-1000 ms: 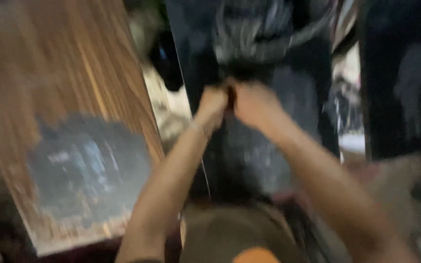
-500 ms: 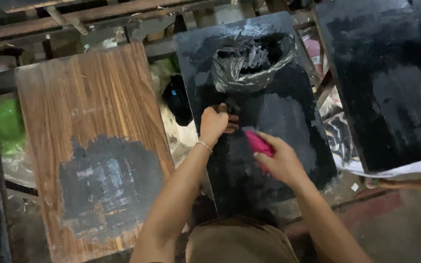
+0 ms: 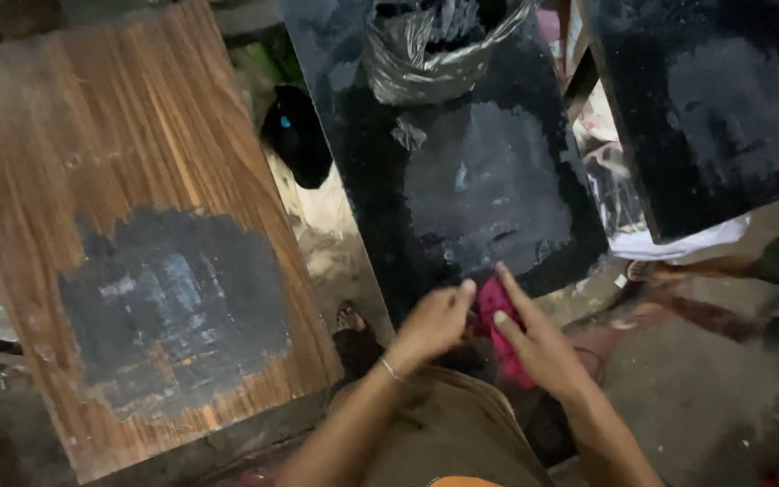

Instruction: Using a hand scraper to remove residue from printing boards in a screen printing facility.

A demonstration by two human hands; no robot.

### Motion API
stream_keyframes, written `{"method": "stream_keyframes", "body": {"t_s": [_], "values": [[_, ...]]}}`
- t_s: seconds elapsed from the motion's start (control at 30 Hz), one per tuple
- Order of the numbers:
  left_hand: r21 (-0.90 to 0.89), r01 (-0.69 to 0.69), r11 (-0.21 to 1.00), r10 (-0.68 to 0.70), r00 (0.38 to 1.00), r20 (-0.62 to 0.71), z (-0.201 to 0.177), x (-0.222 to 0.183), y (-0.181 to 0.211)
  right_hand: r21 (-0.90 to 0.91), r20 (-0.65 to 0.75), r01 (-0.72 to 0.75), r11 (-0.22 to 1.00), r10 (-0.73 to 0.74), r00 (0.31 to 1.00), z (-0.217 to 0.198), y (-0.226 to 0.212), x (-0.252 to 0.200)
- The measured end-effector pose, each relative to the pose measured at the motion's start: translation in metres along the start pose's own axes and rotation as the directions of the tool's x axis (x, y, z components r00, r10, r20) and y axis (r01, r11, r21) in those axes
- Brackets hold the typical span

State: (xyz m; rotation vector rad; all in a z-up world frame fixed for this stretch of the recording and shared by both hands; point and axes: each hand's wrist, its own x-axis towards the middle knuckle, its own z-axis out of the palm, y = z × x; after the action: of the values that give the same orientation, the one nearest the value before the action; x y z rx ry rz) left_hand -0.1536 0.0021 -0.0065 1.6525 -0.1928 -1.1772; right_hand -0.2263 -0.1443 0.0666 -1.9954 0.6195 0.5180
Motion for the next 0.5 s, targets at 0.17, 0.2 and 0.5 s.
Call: {"method": "stream_keyframes", "body": {"t_s": [0.17, 0.2, 0.5], "values": [[-0.451, 0.15, 0.88, -0.246, 0.956, -0.162, 0.066, 0.018, -0.06, -0.347, 0.068, -0.247, 0.905, 0.287, 0.956, 0.025, 0.019, -0.022], [-0.496, 0.172, 0.851, -0.299, 0.936, -0.188, 0.07, 0.019, -0.061, -0.523, 0.015, -0.259, 0.812, 0.313, 0.95, 0.029, 0.017, -0.026], [-0.899, 0.304, 0.317, -0.405, 0.9, 0.162, 0.114, 0.037, -0.073, -0.789, -0.068, -0.314, 0.528, 0.433, 0.899, 0.053, -0.002, -0.003]]}}
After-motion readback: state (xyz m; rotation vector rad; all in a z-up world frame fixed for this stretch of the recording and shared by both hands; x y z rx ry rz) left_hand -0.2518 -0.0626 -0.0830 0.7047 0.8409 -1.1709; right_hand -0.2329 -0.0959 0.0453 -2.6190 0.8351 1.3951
